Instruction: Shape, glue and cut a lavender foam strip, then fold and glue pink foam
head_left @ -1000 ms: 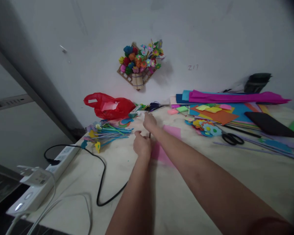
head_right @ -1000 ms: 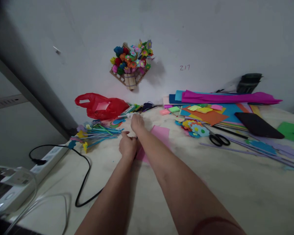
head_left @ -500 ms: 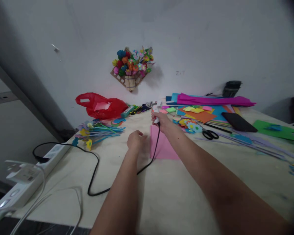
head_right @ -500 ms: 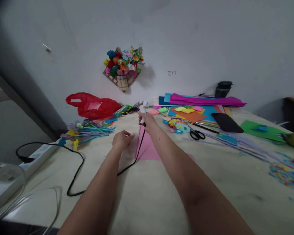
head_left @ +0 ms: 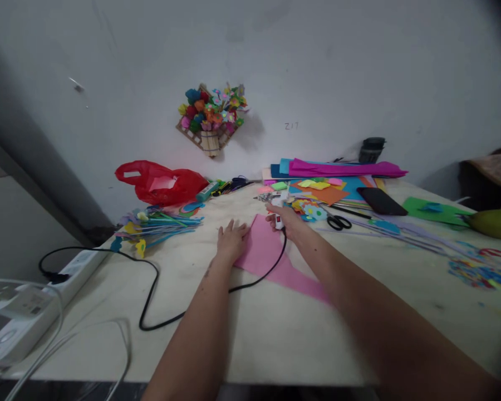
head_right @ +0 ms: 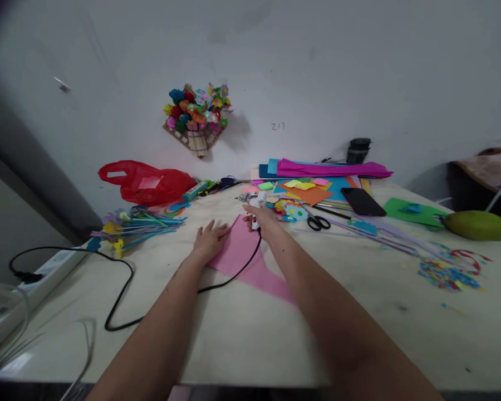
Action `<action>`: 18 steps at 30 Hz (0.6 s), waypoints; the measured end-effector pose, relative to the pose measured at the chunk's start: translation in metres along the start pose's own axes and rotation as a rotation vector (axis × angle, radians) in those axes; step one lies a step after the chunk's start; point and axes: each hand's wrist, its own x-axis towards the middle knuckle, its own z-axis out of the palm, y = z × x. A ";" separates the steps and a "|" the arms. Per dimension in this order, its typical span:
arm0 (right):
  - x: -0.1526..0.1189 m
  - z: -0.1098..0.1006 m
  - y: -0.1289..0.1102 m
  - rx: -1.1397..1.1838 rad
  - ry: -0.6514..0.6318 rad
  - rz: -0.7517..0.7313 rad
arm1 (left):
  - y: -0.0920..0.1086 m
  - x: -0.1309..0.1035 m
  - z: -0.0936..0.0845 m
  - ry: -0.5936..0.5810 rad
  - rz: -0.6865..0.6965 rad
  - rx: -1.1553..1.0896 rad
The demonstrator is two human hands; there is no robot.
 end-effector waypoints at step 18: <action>-0.022 -0.010 0.005 -0.140 0.157 0.066 | -0.011 0.013 0.008 -0.008 -0.032 -0.142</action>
